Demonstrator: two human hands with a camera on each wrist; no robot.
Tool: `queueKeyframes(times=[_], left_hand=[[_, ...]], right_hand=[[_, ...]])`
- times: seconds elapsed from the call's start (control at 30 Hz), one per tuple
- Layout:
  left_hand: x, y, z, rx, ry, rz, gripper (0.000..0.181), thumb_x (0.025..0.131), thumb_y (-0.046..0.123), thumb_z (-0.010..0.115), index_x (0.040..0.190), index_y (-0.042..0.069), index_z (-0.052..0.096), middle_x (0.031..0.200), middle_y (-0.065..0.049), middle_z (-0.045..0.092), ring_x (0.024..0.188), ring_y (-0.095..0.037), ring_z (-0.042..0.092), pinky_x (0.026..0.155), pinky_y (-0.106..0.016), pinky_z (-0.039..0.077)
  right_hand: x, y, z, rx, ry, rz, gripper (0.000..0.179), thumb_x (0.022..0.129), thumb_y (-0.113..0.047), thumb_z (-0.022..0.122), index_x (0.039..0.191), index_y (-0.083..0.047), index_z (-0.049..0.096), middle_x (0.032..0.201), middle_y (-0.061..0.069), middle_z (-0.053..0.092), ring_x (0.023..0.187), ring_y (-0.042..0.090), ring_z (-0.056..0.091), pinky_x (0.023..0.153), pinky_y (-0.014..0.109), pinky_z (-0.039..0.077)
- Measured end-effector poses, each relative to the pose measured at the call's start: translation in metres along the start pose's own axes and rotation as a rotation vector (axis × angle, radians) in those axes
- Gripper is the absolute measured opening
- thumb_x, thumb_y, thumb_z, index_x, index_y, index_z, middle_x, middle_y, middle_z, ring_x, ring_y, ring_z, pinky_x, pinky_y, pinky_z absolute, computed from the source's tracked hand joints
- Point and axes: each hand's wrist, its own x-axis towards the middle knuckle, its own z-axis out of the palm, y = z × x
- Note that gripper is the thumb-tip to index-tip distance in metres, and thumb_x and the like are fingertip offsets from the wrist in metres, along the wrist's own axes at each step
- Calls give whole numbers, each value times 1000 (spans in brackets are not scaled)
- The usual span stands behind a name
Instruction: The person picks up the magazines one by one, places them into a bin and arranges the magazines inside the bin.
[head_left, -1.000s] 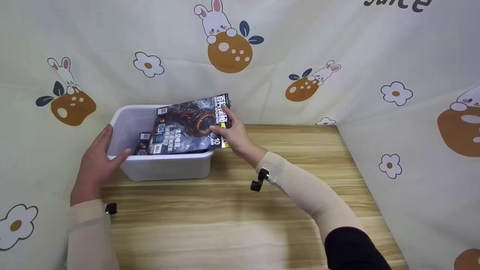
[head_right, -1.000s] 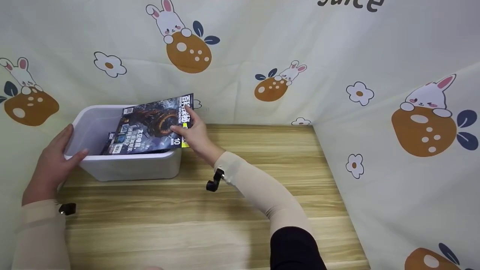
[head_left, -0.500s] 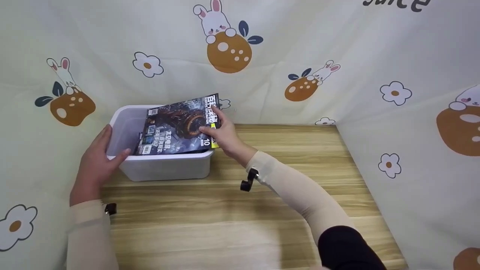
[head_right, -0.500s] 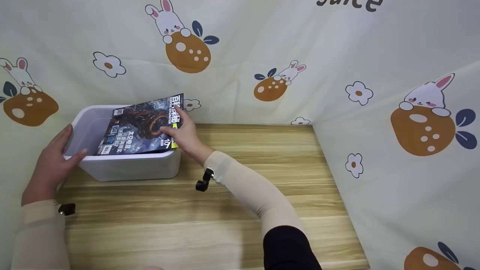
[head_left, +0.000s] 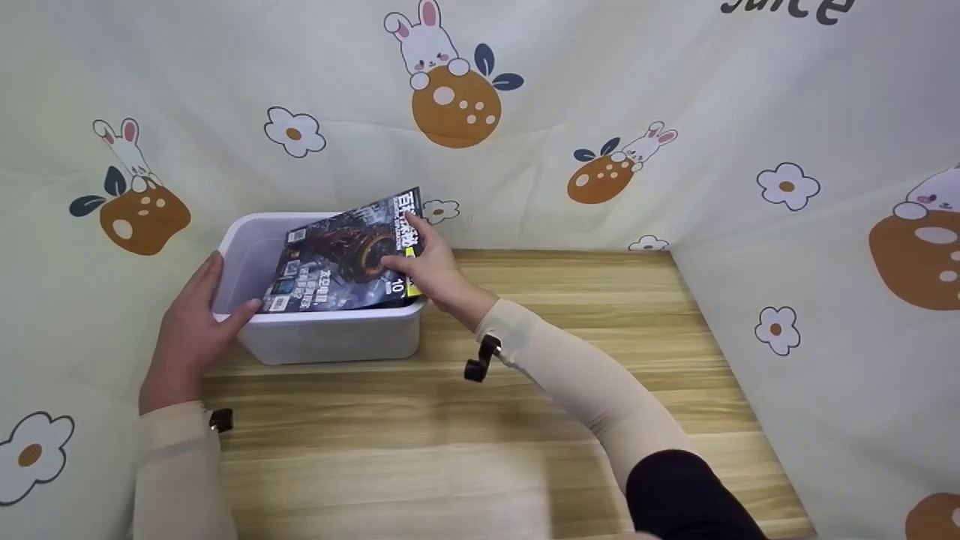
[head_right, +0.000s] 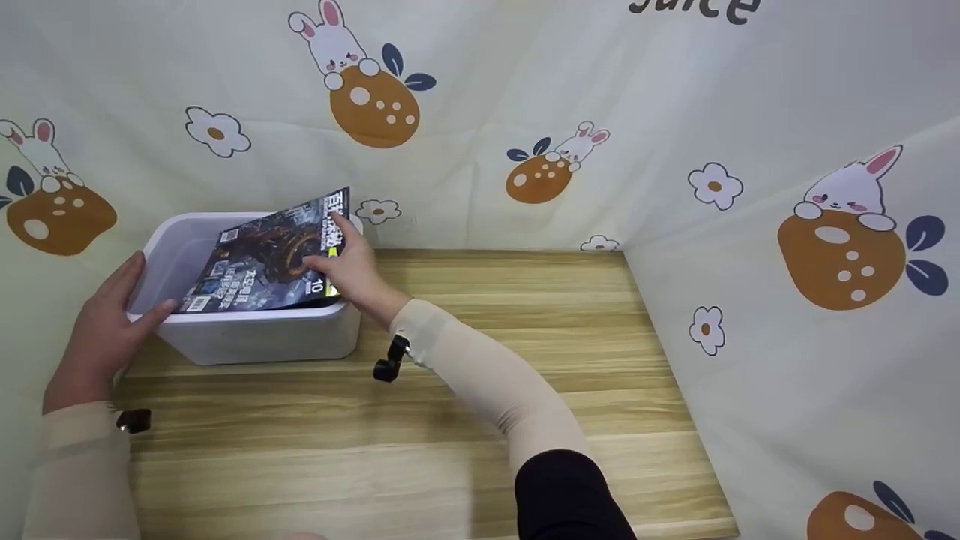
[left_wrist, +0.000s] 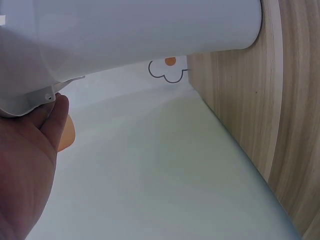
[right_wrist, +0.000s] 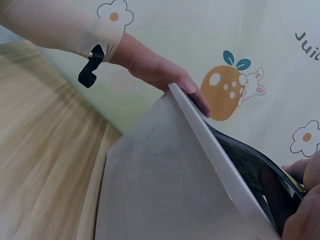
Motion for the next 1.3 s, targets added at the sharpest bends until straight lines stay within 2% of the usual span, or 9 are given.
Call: queueKeyframes(times=[0.23, 0.5, 0.67, 0.9, 1.0, 1.17, 1.3], left_hand=[[1, 2, 2, 6, -10, -12, 103, 105, 58, 69, 180, 21, 9, 185, -13, 12, 168, -47, 14, 129, -77, 17], [1, 5, 1, 10, -15, -22, 104, 104, 61, 68, 180, 24, 7, 186, -11, 11, 168, -47, 13, 128, -78, 17], [0, 1, 0, -4, -9, -21, 103, 104, 60, 68, 180, 25, 7, 186, -10, 11, 169, -45, 12, 130, -76, 16], [-1, -3, -1, -5, 14, 13, 101, 105, 58, 68, 179, 20, 12, 184, -14, 16, 167, -49, 17, 129, -77, 18], [-1, -4, 0, -4, 11, 4, 101, 105, 59, 68, 179, 21, 12, 185, -13, 16, 167, -49, 18, 128, -77, 18], [-1, -4, -1, 2, 5, -5, 101, 105, 59, 68, 180, 22, 11, 185, -12, 15, 167, -49, 18, 126, -78, 20], [-1, -3, -1, 4, 6, 4, 101, 105, 58, 68, 180, 21, 12, 185, -13, 15, 167, -50, 18, 127, -78, 20]], right_hand=[[-3, 0, -1, 9, 10, -11, 99, 86, 6, 89, 171, -10, 41, 177, 12, 39, 165, 29, 33, 134, 37, 28], [-6, -3, 0, -177, 9, -60, 97, 88, 4, 88, 171, -9, 41, 176, 13, 40, 164, 29, 35, 134, 34, 28], [-5, -5, 8, -224, -10, -58, 100, 87, 5, 88, 172, -8, 38, 175, 14, 41, 162, 30, 38, 132, 33, 30], [-3, -9, 21, -173, -3, -15, 101, 85, 4, 89, 172, -7, 39, 173, 16, 43, 160, 30, 42, 132, 34, 32], [-3, -11, 26, -155, 7, 7, 102, 85, 3, 90, 172, -7, 37, 173, 16, 43, 159, 30, 43, 131, 33, 33], [-3, -11, 35, -92, 9, 58, 107, 86, -1, 90, 175, -9, 31, 175, 18, 39, 157, 32, 45, 131, 34, 35], [-4, -10, 39, -57, -14, 102, 114, 86, -4, 91, 177, -11, 23, 179, 17, 32, 160, 33, 40, 132, 36, 32]])
